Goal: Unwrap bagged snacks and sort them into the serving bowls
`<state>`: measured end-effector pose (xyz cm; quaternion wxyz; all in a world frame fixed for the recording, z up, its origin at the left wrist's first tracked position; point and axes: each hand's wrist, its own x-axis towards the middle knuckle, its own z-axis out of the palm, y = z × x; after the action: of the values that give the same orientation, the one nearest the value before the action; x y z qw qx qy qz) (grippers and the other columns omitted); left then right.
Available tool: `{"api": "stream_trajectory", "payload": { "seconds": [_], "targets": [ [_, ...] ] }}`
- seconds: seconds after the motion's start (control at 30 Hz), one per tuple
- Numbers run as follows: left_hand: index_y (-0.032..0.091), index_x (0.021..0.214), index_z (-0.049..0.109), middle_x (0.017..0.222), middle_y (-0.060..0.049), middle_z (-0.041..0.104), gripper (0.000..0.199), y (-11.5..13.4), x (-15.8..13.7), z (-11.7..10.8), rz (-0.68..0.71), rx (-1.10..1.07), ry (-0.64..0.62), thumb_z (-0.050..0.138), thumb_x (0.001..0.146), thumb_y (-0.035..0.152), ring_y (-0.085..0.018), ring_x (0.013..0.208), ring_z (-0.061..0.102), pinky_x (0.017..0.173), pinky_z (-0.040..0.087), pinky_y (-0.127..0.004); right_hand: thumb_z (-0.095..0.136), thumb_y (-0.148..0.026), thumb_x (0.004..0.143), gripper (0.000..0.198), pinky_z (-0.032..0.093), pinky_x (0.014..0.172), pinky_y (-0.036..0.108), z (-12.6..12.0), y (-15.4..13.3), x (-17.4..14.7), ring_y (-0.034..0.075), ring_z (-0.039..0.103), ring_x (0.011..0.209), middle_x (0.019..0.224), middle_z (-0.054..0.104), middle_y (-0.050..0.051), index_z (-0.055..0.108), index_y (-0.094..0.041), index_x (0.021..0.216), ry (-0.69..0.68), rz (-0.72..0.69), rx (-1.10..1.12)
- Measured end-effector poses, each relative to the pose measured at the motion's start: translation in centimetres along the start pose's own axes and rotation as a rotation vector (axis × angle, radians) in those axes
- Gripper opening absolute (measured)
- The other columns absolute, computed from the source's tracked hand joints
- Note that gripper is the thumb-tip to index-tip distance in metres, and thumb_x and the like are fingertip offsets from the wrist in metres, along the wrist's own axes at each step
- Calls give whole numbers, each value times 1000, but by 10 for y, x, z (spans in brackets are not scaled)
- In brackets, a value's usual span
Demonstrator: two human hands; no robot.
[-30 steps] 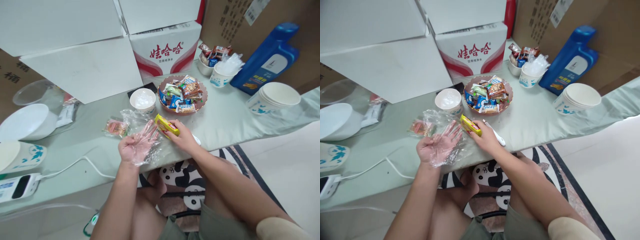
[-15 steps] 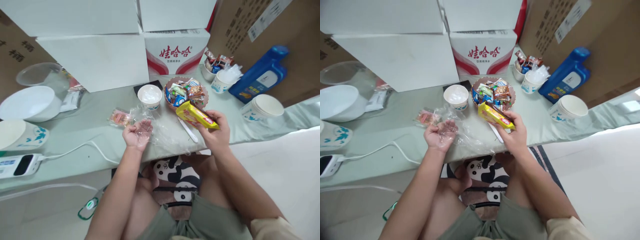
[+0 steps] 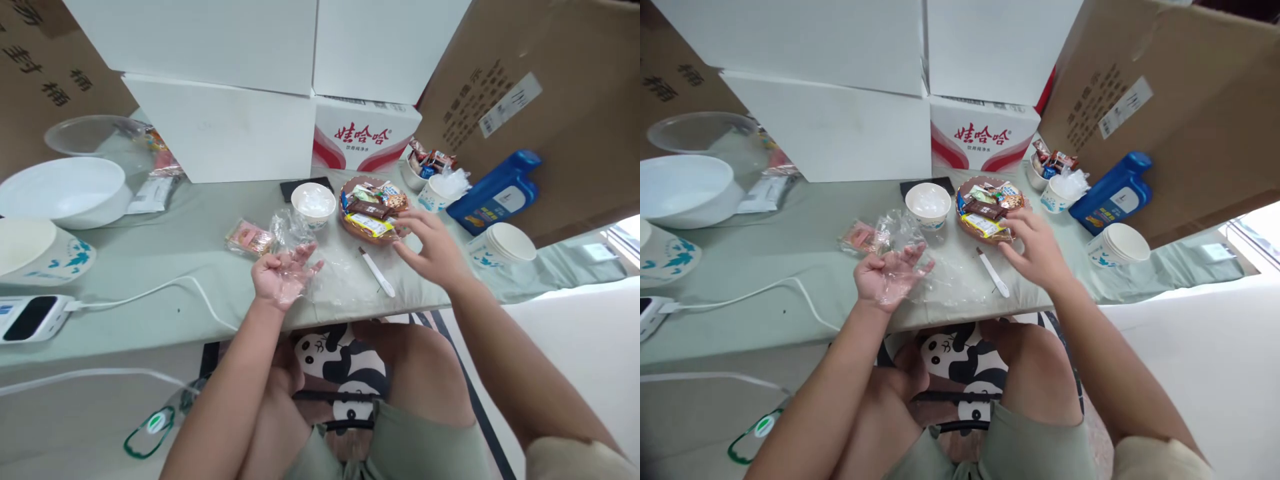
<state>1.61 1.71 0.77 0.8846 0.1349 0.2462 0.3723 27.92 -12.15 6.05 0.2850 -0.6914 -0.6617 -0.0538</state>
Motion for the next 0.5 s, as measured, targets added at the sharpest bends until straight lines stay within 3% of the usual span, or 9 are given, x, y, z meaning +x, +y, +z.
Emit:
{"api": "stream_trajectory", "payload": {
  "seconds": [0.1,0.23,0.3,0.4,0.5],
  "targets": [
    [20,42,30,58,-9,59,23,2,-5,-2,-86,56,-112,53,46,21,-40,113,66,96,50,-70,61,-38,94,28,52,103,49,19,-22,-35,26,66,116,120,70,11,64,-25,118,13,142,289],
    [21,40,40,51,-10,55,24,4,-8,-7,-228,181,-185,61,48,31,-45,108,67,89,49,-75,75,-53,83,76,42,117,52,59,-37,-50,28,49,144,154,51,15,42,-30,146,-120,296,701],
    [22,41,43,50,-9,54,29,4,-8,-10,-269,218,-187,65,51,37,-45,102,68,90,47,-74,81,-55,76,92,42,117,53,78,-42,-44,28,47,146,156,49,17,35,-31,151,-201,344,883],
    [21,39,37,47,-9,50,38,5,-8,-13,-275,213,-167,66,54,41,-45,97,69,92,45,-75,82,-51,73,78,51,108,49,103,-51,-29,26,63,129,139,64,15,50,-28,140,-307,440,1112],
    [21,40,32,51,-10,56,37,10,-7,-16,-213,201,-96,62,54,37,-43,95,70,91,48,-72,80,-52,72,45,60,87,39,117,-61,-20,19,73,90,98,75,6,67,-23,104,-322,572,1250]
  ]
}}
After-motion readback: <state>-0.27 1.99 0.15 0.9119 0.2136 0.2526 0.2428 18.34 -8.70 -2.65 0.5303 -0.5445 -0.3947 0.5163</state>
